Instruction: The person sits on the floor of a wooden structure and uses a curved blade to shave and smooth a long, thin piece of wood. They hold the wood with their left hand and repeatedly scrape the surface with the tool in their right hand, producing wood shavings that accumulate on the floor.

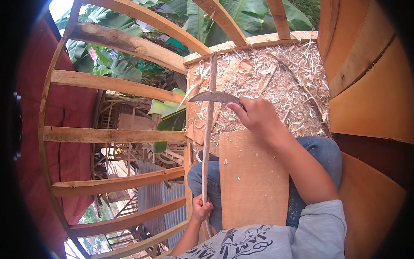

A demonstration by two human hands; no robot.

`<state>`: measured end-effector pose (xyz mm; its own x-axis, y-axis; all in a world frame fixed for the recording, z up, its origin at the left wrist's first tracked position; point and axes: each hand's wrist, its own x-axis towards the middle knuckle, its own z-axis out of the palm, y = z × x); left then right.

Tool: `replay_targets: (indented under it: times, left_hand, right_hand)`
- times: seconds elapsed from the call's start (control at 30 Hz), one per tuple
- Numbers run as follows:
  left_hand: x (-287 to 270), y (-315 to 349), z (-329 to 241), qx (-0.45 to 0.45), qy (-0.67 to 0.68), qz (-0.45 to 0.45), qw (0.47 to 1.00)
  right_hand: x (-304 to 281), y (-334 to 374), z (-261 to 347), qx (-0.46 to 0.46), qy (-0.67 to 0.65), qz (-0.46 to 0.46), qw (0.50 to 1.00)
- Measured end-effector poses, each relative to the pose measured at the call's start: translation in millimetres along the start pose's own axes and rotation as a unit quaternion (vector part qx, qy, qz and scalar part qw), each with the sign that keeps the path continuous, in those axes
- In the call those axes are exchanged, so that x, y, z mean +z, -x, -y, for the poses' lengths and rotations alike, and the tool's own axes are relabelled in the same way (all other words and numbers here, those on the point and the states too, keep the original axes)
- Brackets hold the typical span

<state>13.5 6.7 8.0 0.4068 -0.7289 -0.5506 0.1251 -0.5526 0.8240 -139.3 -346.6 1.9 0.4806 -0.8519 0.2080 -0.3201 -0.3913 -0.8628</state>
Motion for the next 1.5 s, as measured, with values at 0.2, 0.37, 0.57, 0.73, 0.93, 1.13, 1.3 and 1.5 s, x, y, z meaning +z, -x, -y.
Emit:
replay_targets:
  times: [0.2, 0.37, 0.57, 0.73, 0.93, 1.13, 1.3, 1.5]
  left_hand:
    - [-3.4, -0.3, -0.9, -0.011, 0.001, 0.009, 1.000]
    - [-0.2, 0.0, -1.6, 0.003, 0.009, 0.015, 1.000]
    - [-5.6, 2.6, -1.4, -0.012, 0.007, 0.022, 1.000]
    - [-2.3, -0.6, -3.3, 0.004, 0.017, 0.019, 1.000]
    - [-2.4, 1.6, -5.7, -0.012, 0.009, 0.022, 1.000]
    - [-1.6, -1.6, -8.1, 0.003, 0.005, 0.024, 1.000]
    - [-3.0, 0.8, -6.2, -0.009, -0.008, 0.035, 0.999]
    - [-4.3, -1.8, -6.2, -0.002, 0.010, 0.032, 0.999]
  right_hand:
    - [8.6, 14.6, -3.1, -0.153, 0.057, 0.059, 0.985]
    - [-0.6, -2.2, -5.3, -0.110, 0.050, 0.019, 0.992]
    - [8.2, 13.9, 3.0, -0.126, 0.021, 0.039, 0.991]
    - [10.9, 4.4, -3.9, -0.109, -0.008, 0.040, 0.993]
    - [13.2, 8.1, -2.9, -0.091, -0.037, -0.015, 0.995]
    - [7.8, 0.5, -3.8, -0.017, -0.044, 0.066, 0.997]
    - [5.6, 3.9, -9.1, -0.073, 0.009, 0.035, 0.997]
    - [-0.3, -5.2, -4.1, -0.138, 0.055, 0.066, 0.987]
